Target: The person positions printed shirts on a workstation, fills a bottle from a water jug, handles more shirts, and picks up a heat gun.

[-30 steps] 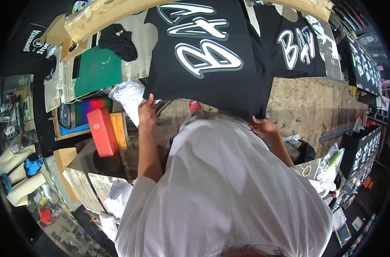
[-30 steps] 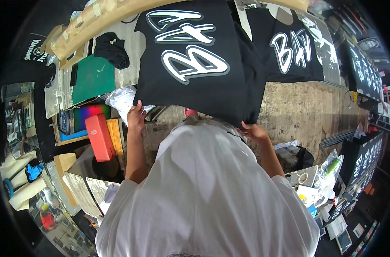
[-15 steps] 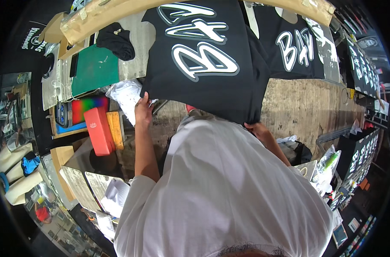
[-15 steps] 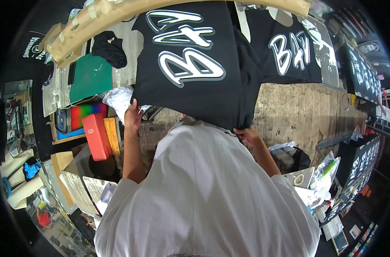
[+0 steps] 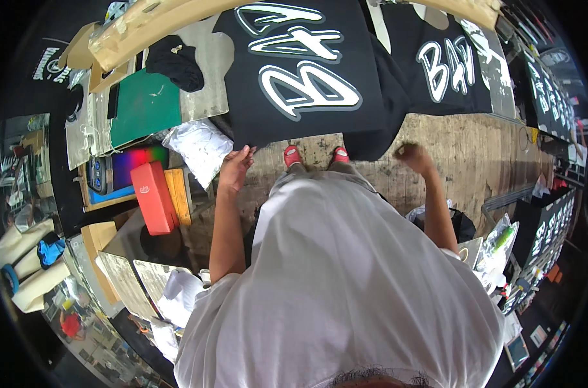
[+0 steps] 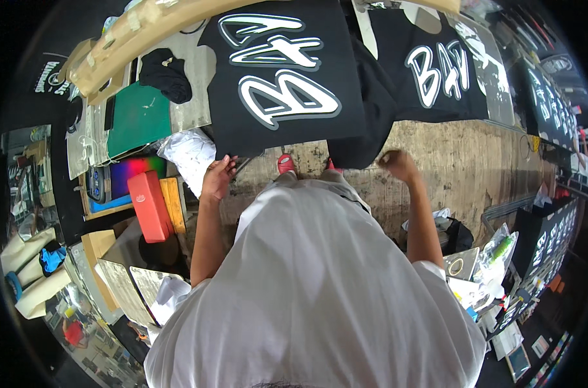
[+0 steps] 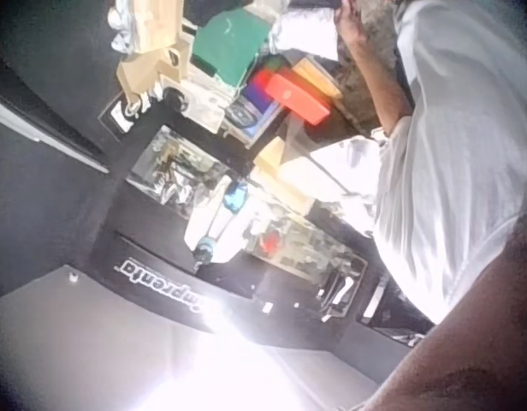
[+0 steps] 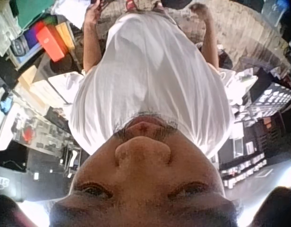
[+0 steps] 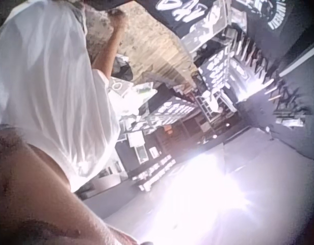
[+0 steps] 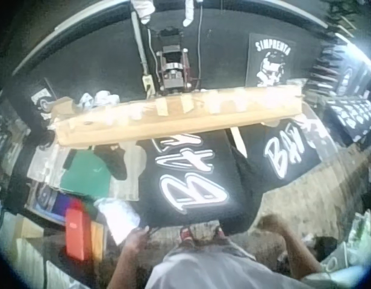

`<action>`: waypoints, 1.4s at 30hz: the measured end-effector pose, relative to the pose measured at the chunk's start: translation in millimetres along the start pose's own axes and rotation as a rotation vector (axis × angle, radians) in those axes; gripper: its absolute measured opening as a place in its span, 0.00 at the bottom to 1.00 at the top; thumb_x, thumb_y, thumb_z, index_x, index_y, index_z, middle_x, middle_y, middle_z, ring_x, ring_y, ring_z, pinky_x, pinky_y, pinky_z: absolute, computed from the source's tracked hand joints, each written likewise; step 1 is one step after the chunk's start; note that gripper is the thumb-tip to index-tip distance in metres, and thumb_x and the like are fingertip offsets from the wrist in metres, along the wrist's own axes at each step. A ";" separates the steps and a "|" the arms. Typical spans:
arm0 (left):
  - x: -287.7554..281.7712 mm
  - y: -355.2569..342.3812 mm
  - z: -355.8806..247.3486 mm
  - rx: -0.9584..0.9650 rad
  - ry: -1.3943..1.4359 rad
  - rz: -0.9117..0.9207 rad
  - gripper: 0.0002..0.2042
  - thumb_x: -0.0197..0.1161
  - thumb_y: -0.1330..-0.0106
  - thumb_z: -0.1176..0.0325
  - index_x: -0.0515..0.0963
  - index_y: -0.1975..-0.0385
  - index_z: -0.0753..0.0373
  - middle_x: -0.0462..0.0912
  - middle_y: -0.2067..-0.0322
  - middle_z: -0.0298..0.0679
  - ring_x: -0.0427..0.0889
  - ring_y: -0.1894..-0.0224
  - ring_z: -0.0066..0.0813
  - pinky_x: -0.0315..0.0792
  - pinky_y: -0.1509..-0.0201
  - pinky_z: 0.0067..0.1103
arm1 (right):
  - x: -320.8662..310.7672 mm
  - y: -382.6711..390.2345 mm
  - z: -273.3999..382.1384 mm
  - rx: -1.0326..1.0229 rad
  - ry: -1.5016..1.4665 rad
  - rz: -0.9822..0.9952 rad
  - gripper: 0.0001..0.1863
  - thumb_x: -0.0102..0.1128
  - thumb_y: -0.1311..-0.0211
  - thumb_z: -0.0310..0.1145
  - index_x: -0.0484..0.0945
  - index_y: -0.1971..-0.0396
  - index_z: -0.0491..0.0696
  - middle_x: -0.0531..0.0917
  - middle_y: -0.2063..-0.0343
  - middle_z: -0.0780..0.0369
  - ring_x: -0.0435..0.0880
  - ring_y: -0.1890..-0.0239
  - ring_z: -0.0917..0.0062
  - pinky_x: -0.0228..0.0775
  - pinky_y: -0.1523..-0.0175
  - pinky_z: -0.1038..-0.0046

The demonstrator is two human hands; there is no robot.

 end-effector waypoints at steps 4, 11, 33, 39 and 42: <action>14.5 1.3 0.1 0.017 -0.030 -0.029 0.06 0.75 0.41 0.69 0.82 0.73 0.58 0.88 0.66 0.35 0.84 0.61 0.24 0.73 0.55 0.24 | -39.9 -10.2 80.7 -0.046 -0.399 -0.401 0.19 0.77 0.50 0.37 0.82 0.63 0.41 0.84 0.72 0.55 0.84 0.68 0.70 0.75 0.62 0.66; 1.4 -3.0 -0.9 0.124 -0.087 -0.050 0.08 0.77 0.44 0.73 0.81 0.74 0.59 0.86 0.69 0.34 0.83 0.65 0.25 0.73 0.57 0.25 | -26.4 -26.5 72.0 0.012 -0.149 -0.583 0.12 0.74 0.49 0.33 0.82 0.69 0.44 0.84 0.74 0.53 0.83 0.71 0.55 0.73 0.66 0.63; -19.3 0.7 0.6 0.021 -0.125 -0.029 0.07 0.73 0.39 0.69 0.80 0.72 0.57 0.84 0.69 0.32 0.81 0.63 0.24 0.72 0.56 0.25 | -24.4 -4.3 70.3 0.174 -0.133 -0.594 0.09 0.68 0.45 0.34 0.82 0.72 0.44 0.84 0.73 0.50 0.84 0.67 0.51 0.77 0.61 0.57; -16.1 6.1 -0.5 -0.005 -0.086 -0.020 0.08 0.74 0.40 0.69 0.80 0.71 0.58 0.84 0.69 0.32 0.82 0.61 0.25 0.71 0.54 0.25 | -26.8 -4.4 73.9 0.160 -0.124 -0.639 0.08 0.69 0.47 0.32 0.79 0.74 0.45 0.83 0.76 0.50 0.84 0.68 0.51 0.77 0.62 0.57; -13.9 11.3 -9.3 -0.024 -0.113 -0.009 0.05 0.72 0.39 0.70 0.81 0.71 0.60 0.85 0.68 0.34 0.82 0.60 0.26 0.71 0.53 0.26 | -27.2 -2.4 72.3 0.193 -0.124 -0.554 0.10 0.67 0.50 0.30 0.81 0.67 0.43 0.85 0.66 0.50 0.84 0.60 0.50 0.77 0.55 0.57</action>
Point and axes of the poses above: each hand's wrist, its own y-axis away from the middle knuckle, its own x-axis out of the palm, z = x × y, the point moved 3 cm from there along -y, towards the middle knuckle
